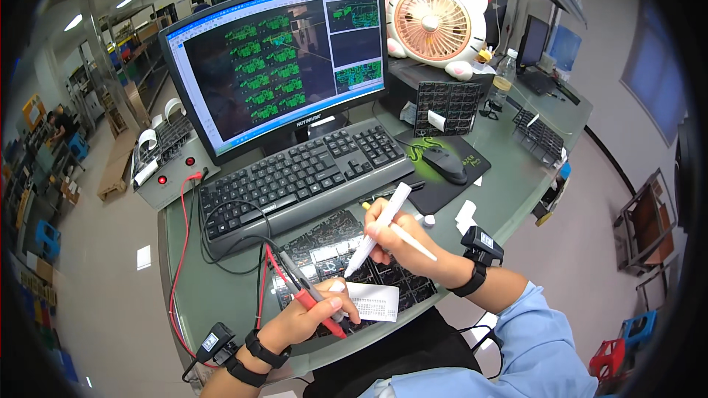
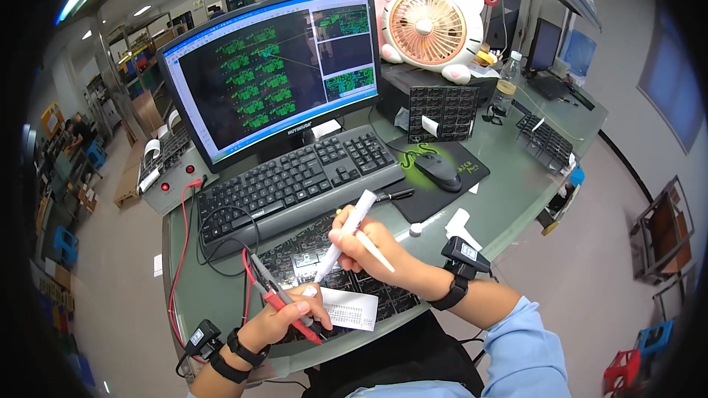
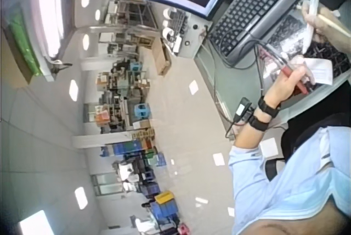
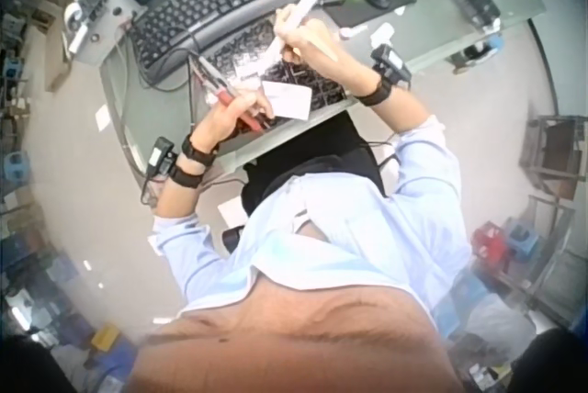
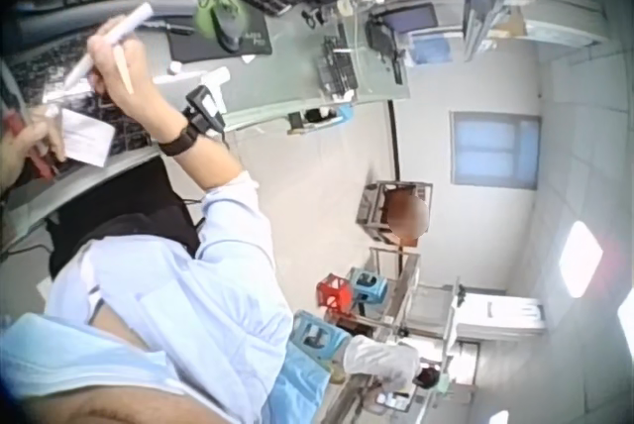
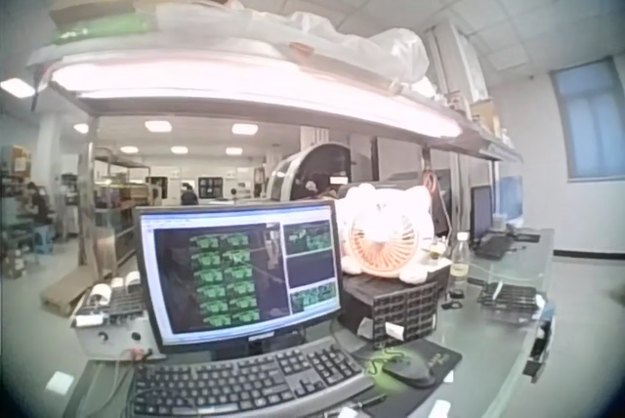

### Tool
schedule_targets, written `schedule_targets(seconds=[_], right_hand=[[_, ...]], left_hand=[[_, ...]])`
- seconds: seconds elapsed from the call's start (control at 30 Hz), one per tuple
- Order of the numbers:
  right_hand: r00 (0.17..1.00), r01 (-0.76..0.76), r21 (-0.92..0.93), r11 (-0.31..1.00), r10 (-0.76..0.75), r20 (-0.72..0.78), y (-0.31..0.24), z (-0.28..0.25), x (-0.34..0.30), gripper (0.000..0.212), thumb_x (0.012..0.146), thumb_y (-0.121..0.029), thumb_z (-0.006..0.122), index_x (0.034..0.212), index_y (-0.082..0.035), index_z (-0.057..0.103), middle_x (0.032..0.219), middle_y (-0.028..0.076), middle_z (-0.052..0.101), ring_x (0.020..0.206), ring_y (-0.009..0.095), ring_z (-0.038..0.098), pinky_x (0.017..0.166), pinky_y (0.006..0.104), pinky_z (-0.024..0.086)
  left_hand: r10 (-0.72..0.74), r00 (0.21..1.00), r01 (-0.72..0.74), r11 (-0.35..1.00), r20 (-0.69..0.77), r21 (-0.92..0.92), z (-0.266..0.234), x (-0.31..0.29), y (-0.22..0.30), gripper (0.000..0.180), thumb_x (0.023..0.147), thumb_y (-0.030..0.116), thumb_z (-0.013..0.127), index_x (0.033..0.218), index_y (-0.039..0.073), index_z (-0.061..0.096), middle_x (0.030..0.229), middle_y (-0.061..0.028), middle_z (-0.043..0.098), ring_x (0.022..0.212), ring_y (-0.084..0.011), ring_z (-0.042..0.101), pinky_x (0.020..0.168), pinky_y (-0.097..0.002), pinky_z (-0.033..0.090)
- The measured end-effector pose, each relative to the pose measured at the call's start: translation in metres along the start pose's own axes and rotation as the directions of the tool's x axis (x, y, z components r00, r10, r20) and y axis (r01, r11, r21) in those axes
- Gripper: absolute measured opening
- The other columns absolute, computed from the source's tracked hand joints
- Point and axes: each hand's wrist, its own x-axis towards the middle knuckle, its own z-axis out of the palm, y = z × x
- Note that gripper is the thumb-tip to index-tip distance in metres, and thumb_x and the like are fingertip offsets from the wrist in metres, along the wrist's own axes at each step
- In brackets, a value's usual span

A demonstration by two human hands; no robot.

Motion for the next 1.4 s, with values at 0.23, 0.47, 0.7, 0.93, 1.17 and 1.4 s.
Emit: schedule_targets(seconds=[0.23,0.47,0.7,0.93,1.17,1.4], right_hand=[[0.977,-0.088,-0.002,0.996,0.086,0.195,0.006,0.002,-0.003,0.020,0.100,-0.027,0.058,0.100,-0.008,0.050,0.076,0.001,0.061,0.063,0.005,0.056,0.055,0.0170,0.044],[0.967,-0.141,0.044,0.989,0.128,0.220,0.006,0.006,-0.010,0.023,0.094,-0.021,0.068,0.097,-0.004,0.054,0.078,0.005,0.065,0.064,0.007,0.060,0.056,0.0204,0.048],[0.967,-0.227,0.118,0.967,0.210,0.144,0.007,0.013,-0.018,0.025,0.096,-0.025,0.066,0.092,-0.005,0.052,0.070,0.003,0.063,0.055,0.007,0.057,0.050,0.0206,0.047],[0.981,0.103,-0.545,0.832,-0.177,-0.085,-0.023,-0.042,0.040,0.033,0.095,-0.035,0.062,0.088,-0.004,0.053,0.063,0.009,0.062,0.057,0.020,0.066,0.051,0.0338,0.050],[0.989,0.110,-0.988,0.108,-0.113,0.098,-0.014,-0.061,0.077,0.036,0.096,-0.043,0.056,0.101,-0.007,0.059,0.067,0.015,0.065,0.065,0.034,0.066,0.059,0.0438,0.050],[0.906,0.276,-0.284,0.918,-0.150,0.397,0.012,-0.021,0.012,0.032,0.099,-0.028,0.049,0.111,-0.002,0.063,0.104,0.013,0.066,0.095,0.027,0.065,0.080,0.0365,0.052]], left_hand=[[0.004,1.000,-0.004,1.000,0.016,0.027,0.003,0.000,0.006,0.049,0.099,0.037,0.038,0.093,0.002,0.072,0.096,-0.0085,0.061,0.090,-0.0195,0.052,0.085,-0.0328,0.042],[-0.037,0.999,0.035,0.998,0.025,0.050,0.002,-0.002,0.003,0.051,0.099,0.037,0.038,0.095,0.000,0.074,0.104,-0.0115,0.061,0.098,-0.0228,0.053,0.094,-0.0355,0.040],[-0.069,0.998,0.069,0.997,-0.013,-0.038,0.007,0.000,0.006,0.041,0.101,0.030,0.041,0.101,0.003,0.072,0.111,-0.0090,0.063,0.102,-0.0198,0.055,0.093,-0.0343,0.043],[-0.012,0.995,0.011,1.000,0.100,0.014,-0.001,0.002,0.001,0.042,0.101,0.028,0.041,0.101,0.000,0.073,0.107,-0.0092,0.057,0.097,-0.0211,0.054,0.093,-0.0346,0.042],[-0.061,0.997,0.062,0.998,0.048,-0.014,0.003,0.007,0.014,0.042,0.098,0.025,0.041,0.092,-0.001,0.074,0.088,-0.0093,0.058,0.087,-0.0213,0.052,0.085,-0.0321,0.043],[-0.053,0.998,0.054,0.998,0.038,-0.024,-0.001,0.006,0.013,0.036,0.099,0.019,0.042,0.089,0.001,0.070,0.090,-0.0095,0.062,0.090,-0.0227,0.057,0.086,-0.0345,0.045]])
